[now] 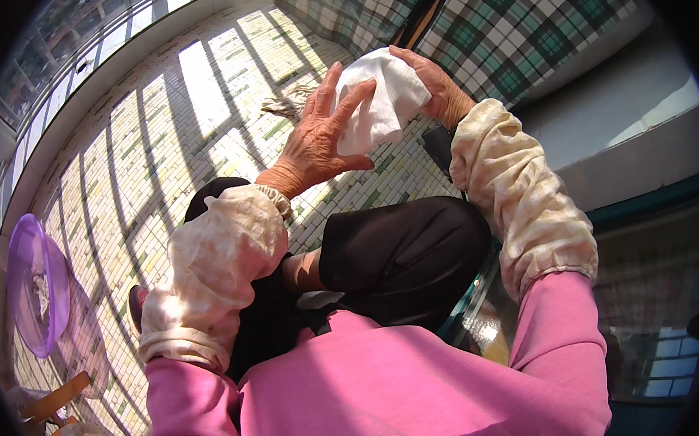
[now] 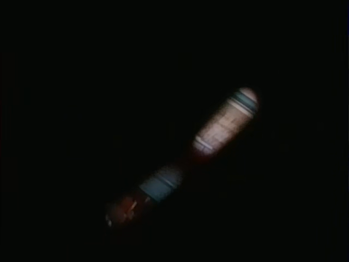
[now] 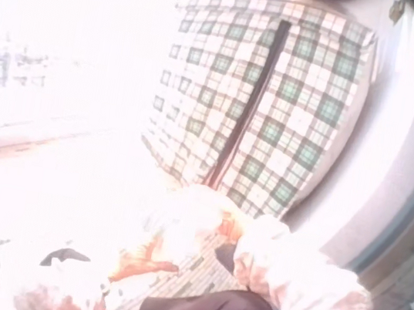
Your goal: The person sits on a tiled floor and wipes it with a cloth, repeatedly rubbing and folding the cloth while moving across different floor areas. The person occasionally pauses to adjust the cloth and continues wiping the same general area.
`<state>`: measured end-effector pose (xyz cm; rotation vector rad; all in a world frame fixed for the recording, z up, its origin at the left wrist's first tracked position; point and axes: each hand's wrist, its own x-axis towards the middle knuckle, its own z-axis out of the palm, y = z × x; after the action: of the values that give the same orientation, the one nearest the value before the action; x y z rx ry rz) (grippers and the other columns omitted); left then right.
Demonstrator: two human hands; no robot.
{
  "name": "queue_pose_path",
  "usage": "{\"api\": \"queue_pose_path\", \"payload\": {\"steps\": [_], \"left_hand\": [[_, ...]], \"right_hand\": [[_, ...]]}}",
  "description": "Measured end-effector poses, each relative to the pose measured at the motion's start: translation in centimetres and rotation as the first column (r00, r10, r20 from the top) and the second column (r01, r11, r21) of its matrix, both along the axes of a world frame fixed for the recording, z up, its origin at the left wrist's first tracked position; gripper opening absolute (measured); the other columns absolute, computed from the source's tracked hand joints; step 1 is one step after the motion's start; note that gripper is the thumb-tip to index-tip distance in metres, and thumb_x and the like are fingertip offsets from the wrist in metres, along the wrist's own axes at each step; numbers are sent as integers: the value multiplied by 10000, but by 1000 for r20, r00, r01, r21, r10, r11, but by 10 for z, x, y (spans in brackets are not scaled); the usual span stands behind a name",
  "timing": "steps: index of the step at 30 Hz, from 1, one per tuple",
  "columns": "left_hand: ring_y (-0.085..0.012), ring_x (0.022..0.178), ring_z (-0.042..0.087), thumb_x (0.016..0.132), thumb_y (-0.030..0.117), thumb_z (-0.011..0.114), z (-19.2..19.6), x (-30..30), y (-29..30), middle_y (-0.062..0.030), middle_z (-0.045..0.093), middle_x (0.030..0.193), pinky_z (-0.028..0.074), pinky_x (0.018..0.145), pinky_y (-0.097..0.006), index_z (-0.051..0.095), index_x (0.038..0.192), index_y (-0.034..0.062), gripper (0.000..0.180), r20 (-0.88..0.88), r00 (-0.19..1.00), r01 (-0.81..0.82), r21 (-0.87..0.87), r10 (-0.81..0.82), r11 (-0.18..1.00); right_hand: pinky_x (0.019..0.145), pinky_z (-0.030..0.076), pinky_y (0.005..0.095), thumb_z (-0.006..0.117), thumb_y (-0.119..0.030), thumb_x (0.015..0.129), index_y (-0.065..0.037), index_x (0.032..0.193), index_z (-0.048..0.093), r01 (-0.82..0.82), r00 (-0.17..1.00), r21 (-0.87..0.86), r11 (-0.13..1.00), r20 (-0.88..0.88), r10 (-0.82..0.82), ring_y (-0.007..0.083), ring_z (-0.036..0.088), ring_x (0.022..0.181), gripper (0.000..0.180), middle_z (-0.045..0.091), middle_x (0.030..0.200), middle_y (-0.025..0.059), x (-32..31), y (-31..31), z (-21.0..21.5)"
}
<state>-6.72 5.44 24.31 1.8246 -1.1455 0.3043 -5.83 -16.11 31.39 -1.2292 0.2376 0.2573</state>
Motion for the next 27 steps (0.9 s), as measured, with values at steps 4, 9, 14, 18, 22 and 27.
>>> {"api": "queue_pose_path", "payload": {"steps": [4, 9, 14, 18, 22, 27], "left_hand": [[-397, 1199, 453, 533, 223, 878, 16, 6, -2, -179, 403, 1353, 430, 975, -481, 353, 1332, 226, 956, 157, 969, -152, -236, 192, 960], [-166, 922, 600, 867, 122, 605, 38, 23, 50, -88, 649, 987, 484, 802, -308, 642, 1097, 79, 237, -515, 846, 152, -25, -143, 988], [-169, 787, 624, 885, 466, 542, 63, 35, 77, -124, 656, 850, 493, 744, -301, 611, 1050, -59, 554, -590, 791, 306, 150, -164, 940], [-168, 785, 627, 882, 536, 505, 78, 48, 79, -123, 649, 849, 501, 711, -280, 612, 991, -52, 608, -640, 740, 298, 38, -205, 954], [-170, 759, 598, 911, 469, 465, 78, 61, 82, -100, 635, 849, 481, 708, -303, 610, 967, -42, 534, -793, 584, 127, -123, -175, 984], [-187, 858, 615, 965, 456, 341, 60, 72, 96, -129, 613, 1009, 505, 770, -320, 513, 1147, -6, 525, -882, 386, -106, -334, -271, 937]], "right_hand": [[774, 546, 389, 482, -305, 936, -29, 1107, 533, 50, 999, 8, 999, -22, -50, 215, 626, 889, 329, 620, 1001, 124, 10, 16, -8], [779, 540, 370, 560, -289, 870, -13, 1178, 522, 93, 996, -340, 936, 43, -83, 215, 635, 877, 415, 624, 1023, 137, 19, 28, -12], [694, 547, 285, 618, -309, 797, 18, 1050, 592, -197, 967, -377, 905, 79, 243, 182, 646, 778, 414, 646, 908, 116, 35, 44, -25], [725, 510, 267, 535, -296, 903, -29, 1074, 573, -333, 926, -263, 905, 91, 367, 122, 600, 820, 319, 619, 961, 60, 37, 69, -37], [944, 416, 318, 460, -271, 951, -22, 1240, 481, -490, 856, -96, 867, 136, 499, 172, 515, 1080, 381, 540, 1184, 99, 15, 92, -36], [956, 416, 314, 364, -569, 918, -52, 1340, 379, -336, 613, -544, 769, 494, 617, 173, 500, 1118, 668, 508, 1262, 98, -1, 105, -28]]}}
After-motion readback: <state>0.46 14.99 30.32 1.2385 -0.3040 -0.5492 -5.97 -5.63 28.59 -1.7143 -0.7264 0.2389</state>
